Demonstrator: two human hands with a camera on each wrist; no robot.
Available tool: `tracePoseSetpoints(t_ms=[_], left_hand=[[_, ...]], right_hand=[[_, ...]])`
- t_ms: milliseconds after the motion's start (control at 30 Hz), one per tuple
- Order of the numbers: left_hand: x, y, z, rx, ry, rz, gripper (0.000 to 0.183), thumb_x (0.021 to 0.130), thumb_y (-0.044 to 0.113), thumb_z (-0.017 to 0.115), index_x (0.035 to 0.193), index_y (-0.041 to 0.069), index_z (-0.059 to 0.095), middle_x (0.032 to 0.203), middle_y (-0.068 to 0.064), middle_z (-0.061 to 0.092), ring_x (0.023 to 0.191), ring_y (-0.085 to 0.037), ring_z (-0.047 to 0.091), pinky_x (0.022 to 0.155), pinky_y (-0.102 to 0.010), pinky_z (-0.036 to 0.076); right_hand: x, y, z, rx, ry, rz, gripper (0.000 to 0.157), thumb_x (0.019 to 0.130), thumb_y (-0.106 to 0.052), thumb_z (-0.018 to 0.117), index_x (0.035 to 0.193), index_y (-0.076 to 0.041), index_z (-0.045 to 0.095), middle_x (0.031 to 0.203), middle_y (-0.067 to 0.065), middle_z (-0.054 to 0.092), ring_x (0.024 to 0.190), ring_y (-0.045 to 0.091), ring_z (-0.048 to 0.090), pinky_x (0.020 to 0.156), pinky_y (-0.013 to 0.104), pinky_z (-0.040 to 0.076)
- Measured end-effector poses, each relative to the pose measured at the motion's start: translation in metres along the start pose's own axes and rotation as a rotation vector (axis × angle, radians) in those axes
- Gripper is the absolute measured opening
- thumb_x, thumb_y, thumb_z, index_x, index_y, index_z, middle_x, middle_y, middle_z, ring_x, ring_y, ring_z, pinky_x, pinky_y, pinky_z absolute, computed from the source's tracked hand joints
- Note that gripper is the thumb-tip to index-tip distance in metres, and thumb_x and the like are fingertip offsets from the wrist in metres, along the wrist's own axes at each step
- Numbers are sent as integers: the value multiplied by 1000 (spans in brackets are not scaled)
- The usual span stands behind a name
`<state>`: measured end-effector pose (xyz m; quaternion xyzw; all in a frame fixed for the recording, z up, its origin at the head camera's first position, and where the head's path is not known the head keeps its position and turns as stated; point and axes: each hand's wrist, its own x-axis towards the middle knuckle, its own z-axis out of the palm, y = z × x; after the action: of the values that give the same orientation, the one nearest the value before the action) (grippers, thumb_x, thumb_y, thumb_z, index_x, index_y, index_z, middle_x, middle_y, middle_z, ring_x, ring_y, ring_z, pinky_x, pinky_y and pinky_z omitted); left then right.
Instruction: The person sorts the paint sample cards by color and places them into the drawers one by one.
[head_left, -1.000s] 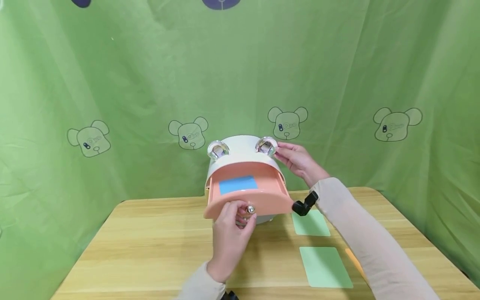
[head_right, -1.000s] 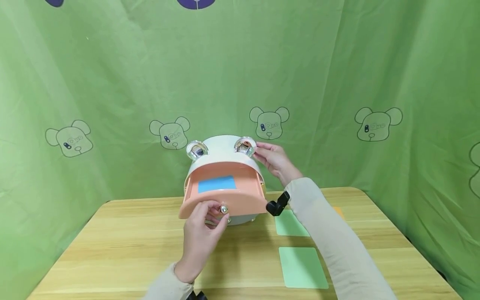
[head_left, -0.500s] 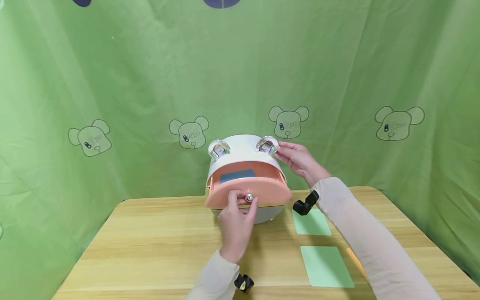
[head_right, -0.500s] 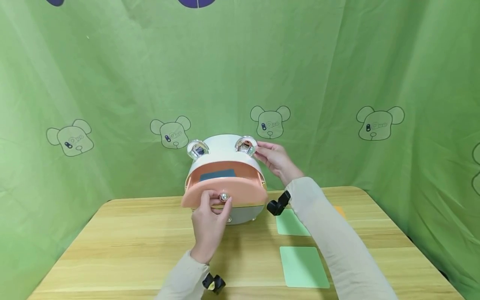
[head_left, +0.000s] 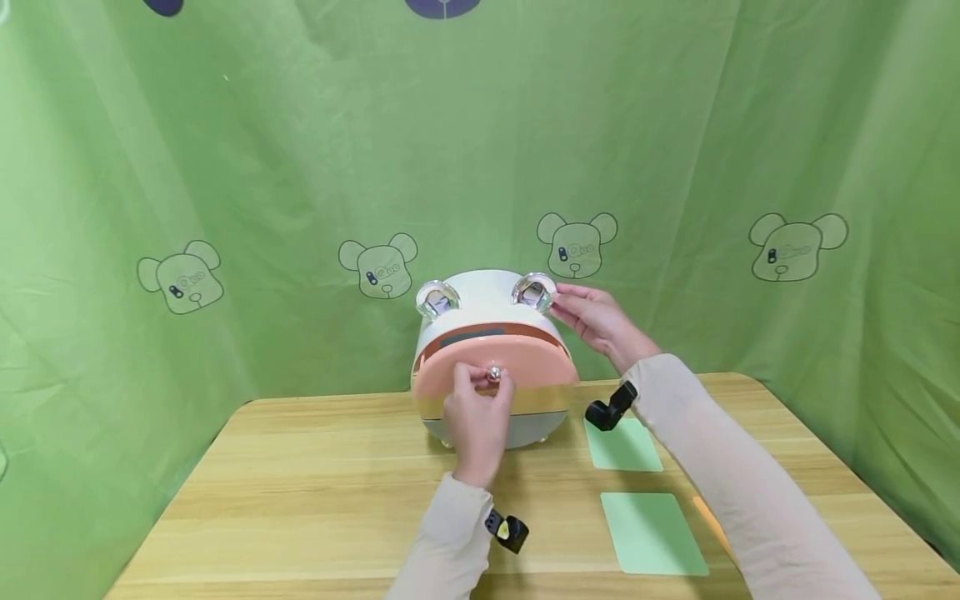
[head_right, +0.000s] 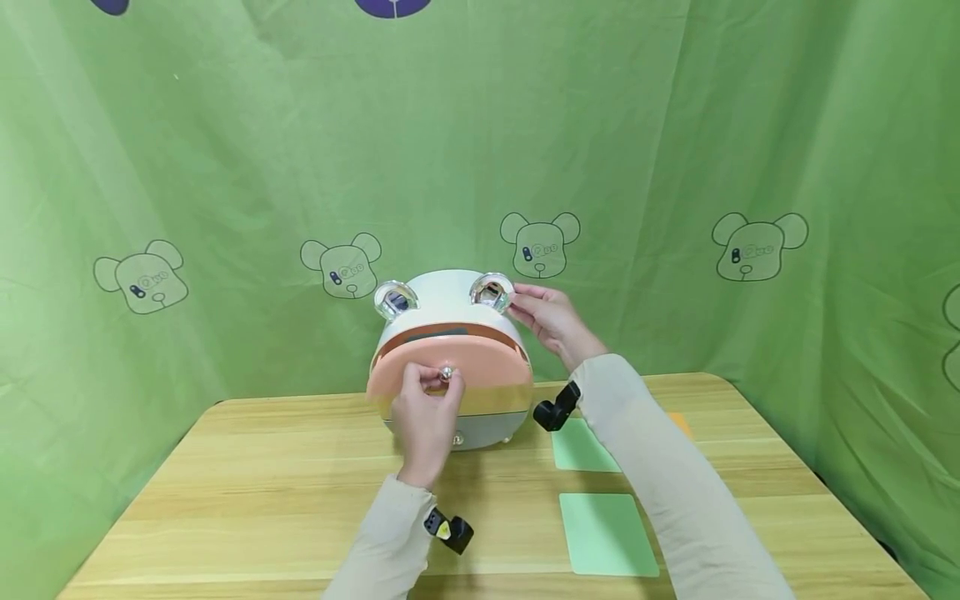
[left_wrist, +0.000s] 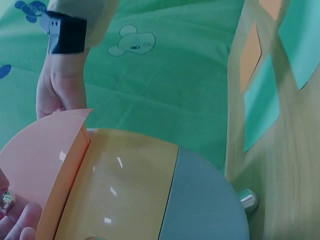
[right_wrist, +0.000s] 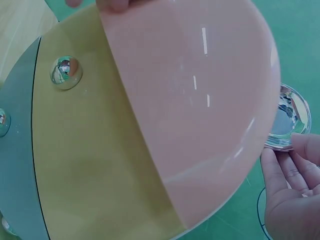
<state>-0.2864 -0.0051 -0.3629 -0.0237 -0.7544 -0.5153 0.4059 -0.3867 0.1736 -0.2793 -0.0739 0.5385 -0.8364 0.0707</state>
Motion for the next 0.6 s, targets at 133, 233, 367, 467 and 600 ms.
tracePoseSetpoints(t_ms=[133, 233, 367, 467, 600], left_hand=[[7, -4, 6, 18, 11, -25, 17, 78, 22, 70, 83, 13, 56, 72, 3, 67, 61, -8, 62, 53, -23, 50], [11, -6, 9, 6, 3, -43, 17, 79, 21, 70, 84, 12, 57, 74, 2, 68, 62, -9, 62, 55, -25, 51], [16, -8, 12, -16, -25, -67, 17, 80, 20, 71, 86, 10, 58, 77, -1, 69, 65, -11, 63, 59, -25, 53], [19, -8, 13, -29, -39, -86, 18, 81, 20, 71, 88, 9, 58, 79, -2, 69, 67, -12, 63, 60, -25, 53], [21, -9, 13, -55, -56, -109, 19, 81, 20, 72, 90, 9, 59, 81, -3, 70, 68, -12, 63, 58, -23, 54]], right_hand=[[1, 1, 0, -6, 7, 8, 28, 93, 8, 49, 86, -12, 68, 83, 5, 71, 77, 12, 69, 84, 19, 53], [0, 1, 0, -7, 13, 20, 27, 92, 8, 49, 87, -12, 68, 84, 6, 71, 78, 13, 69, 85, 19, 53], [0, 1, 0, -13, 13, 25, 22, 92, 7, 51, 94, -10, 66, 85, 6, 71, 79, 13, 69, 86, 19, 52], [0, 1, 0, -20, 11, 20, 21, 92, 6, 51, 100, -9, 63, 86, 6, 71, 80, 12, 69, 87, 19, 51], [0, 1, -2, -8, 8, 15, 21, 92, 7, 51, 98, -9, 64, 87, 6, 71, 80, 12, 69, 88, 19, 51]])
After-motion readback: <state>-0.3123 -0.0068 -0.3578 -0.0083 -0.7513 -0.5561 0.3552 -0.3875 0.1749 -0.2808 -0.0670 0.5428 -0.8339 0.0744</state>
